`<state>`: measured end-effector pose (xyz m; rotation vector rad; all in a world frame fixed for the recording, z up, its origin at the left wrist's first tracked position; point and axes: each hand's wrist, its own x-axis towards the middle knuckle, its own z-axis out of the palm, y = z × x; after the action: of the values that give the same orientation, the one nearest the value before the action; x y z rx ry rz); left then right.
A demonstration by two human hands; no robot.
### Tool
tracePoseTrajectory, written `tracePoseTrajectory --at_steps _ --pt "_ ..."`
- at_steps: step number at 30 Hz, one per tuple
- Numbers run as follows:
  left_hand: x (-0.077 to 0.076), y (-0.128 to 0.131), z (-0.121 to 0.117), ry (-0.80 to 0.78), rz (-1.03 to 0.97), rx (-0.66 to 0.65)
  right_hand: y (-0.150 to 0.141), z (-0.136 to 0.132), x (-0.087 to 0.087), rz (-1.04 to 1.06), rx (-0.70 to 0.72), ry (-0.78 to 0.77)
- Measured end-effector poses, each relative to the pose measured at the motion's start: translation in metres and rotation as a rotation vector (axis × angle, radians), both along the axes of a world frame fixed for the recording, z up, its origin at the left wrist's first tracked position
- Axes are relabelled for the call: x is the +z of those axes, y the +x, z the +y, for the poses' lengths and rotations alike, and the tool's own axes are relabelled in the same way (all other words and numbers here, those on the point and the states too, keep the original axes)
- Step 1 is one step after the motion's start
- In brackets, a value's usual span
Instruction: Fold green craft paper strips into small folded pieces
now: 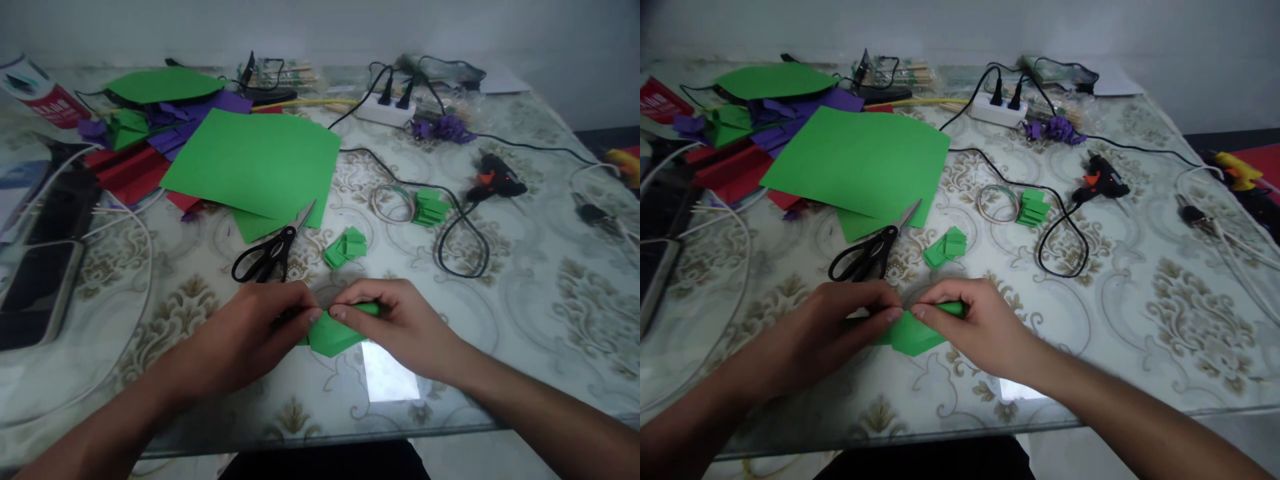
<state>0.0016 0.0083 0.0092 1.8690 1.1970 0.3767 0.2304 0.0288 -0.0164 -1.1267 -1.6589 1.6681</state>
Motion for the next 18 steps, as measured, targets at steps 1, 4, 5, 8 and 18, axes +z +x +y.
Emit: tracePoseTrajectory --at_steps 1,4,5,8,18 --pt "0.0011 -0.0007 0.0004 -0.022 -0.005 0.014 0.0007 0.0008 -0.0004 0.008 -0.012 -0.023" --pt "0.0032 -0.0029 0.0016 -0.082 -0.026 0.046 0.0026 0.0026 -0.0012 0.017 -0.030 -0.098" --pt "0.0032 -0.0033 0.0019 -0.102 -0.035 0.052 0.0029 0.0029 -0.0013 0.020 -0.031 -0.121" --pt "0.0011 -0.0025 0.0024 -0.170 -0.076 0.063 0.0027 0.0027 -0.0009 0.038 -0.032 -0.181" --pt "0.0004 -0.0011 0.0029 -0.237 -0.121 0.151 0.0022 0.0060 0.0039 0.068 -0.100 -0.345"
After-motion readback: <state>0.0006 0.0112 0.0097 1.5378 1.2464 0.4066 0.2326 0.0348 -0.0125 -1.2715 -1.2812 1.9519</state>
